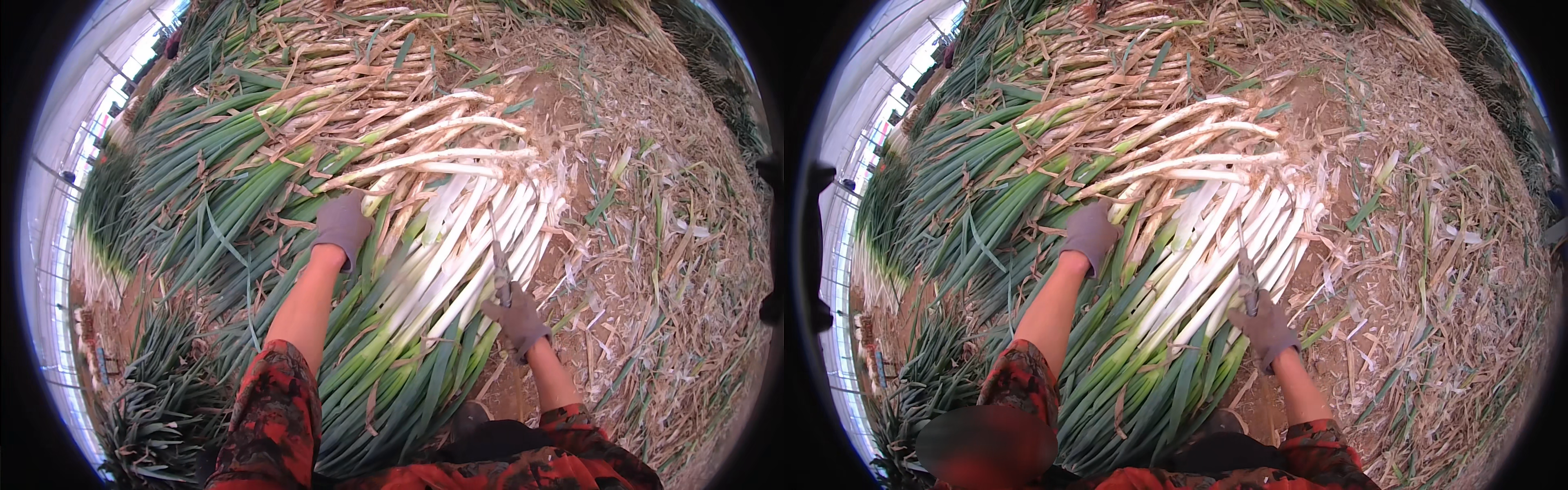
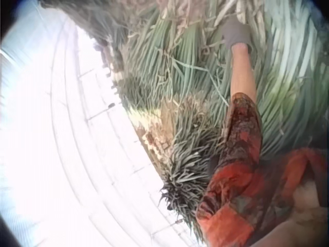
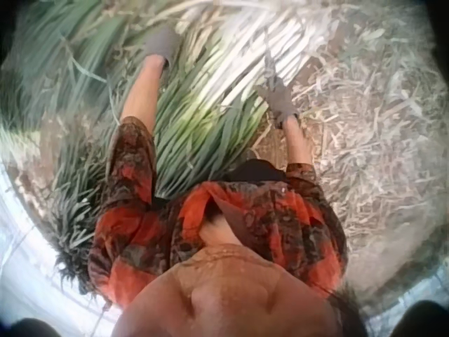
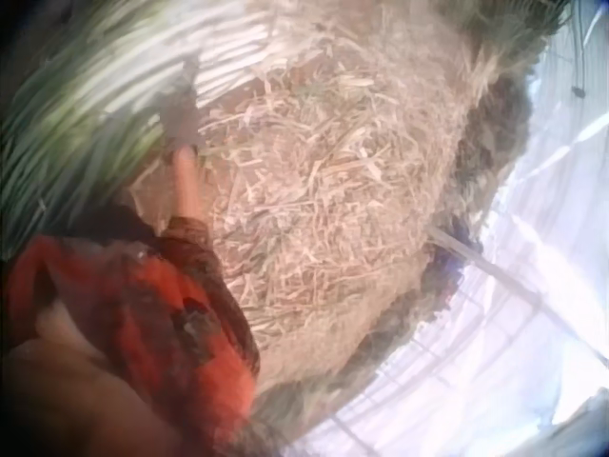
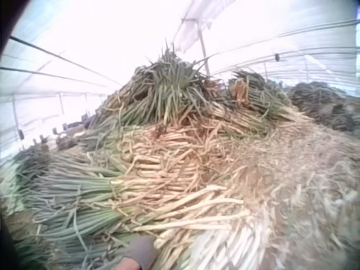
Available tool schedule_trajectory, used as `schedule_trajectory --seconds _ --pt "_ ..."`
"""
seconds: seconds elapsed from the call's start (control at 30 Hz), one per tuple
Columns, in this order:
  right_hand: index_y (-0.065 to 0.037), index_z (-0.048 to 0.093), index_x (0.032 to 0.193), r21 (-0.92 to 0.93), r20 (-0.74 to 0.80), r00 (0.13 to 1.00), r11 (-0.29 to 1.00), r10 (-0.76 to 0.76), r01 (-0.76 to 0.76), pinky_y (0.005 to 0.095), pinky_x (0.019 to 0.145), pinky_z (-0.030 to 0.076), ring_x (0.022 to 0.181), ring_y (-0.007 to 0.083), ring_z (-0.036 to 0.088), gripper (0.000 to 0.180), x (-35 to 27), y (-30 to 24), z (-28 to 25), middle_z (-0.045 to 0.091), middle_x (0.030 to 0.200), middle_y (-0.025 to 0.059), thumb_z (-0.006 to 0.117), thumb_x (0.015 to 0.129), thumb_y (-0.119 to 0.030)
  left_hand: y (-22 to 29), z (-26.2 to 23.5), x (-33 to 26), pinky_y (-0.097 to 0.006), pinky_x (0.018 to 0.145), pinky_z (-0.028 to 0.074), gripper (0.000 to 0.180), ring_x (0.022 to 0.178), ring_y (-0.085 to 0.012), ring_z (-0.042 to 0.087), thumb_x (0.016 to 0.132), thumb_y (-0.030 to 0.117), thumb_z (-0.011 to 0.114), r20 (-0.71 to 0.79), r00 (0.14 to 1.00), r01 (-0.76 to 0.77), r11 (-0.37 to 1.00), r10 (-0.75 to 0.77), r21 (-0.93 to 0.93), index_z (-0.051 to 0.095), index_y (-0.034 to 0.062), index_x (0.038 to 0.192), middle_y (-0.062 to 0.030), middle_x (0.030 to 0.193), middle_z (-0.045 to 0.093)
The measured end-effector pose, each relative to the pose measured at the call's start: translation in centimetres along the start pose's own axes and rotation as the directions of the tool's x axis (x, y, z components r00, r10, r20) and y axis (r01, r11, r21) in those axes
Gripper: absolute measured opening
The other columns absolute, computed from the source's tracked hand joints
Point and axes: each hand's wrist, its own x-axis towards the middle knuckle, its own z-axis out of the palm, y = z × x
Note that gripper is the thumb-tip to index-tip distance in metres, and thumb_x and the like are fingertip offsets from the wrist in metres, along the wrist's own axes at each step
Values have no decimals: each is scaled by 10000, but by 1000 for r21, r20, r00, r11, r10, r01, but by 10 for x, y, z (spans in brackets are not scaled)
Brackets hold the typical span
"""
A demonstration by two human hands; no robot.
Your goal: The person kneels on the ground and uses a knife to trim the white ends of harvested onions. They repeatedly pick up onions, cut the ends, and place the trimmed pieces into a pile.
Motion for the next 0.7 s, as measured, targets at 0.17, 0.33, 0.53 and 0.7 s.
schedule_trajectory --seconds 0.17,0.33,0.53,0.7 --pt "46 550 1235 -140 209 971 980 -112 143 483 860 507 1001 459 659 723 -58 23 21 675 1022 289 783 810 -489 -1 10 -98 -481 792 540 398 885 -371 667 750 277 772 -166 947 -264 961 274 82 615 91 1064 -139 998 660" --pt "43 540 1268 10 45 983 984 -178 178 467 861 511 957 411 665 719 -62 37 24 665 1001 267 771 830 -478 2 37 -179 -481 779 542 521 897 -390 673 747 345 825 40 983 -169 975 177 -144 629 67 1141 -183 1009 681" --pt "31 449 1373 -159 538 838 966 -88 204 538 899 488 1050 490 641 874 -125 1 57 648 1070 341 684 850 -629 -13 39 -171 -460 798 529 528 938 -412 683 797 363 814 52 999 15 933 4 -360 666 -28 1120 -250 995 710" --pt "32 473 1383 -46 231 955 978 -188 203 493 937 489 1109 457 636 886 -64 6 45 648 1139 329 721 822 -607 -15 28 -170 -401 851 533 552 941 -336 709 786 289 836 126 991 34 865 34 -501 672 -53 1187 -239 1027 724"
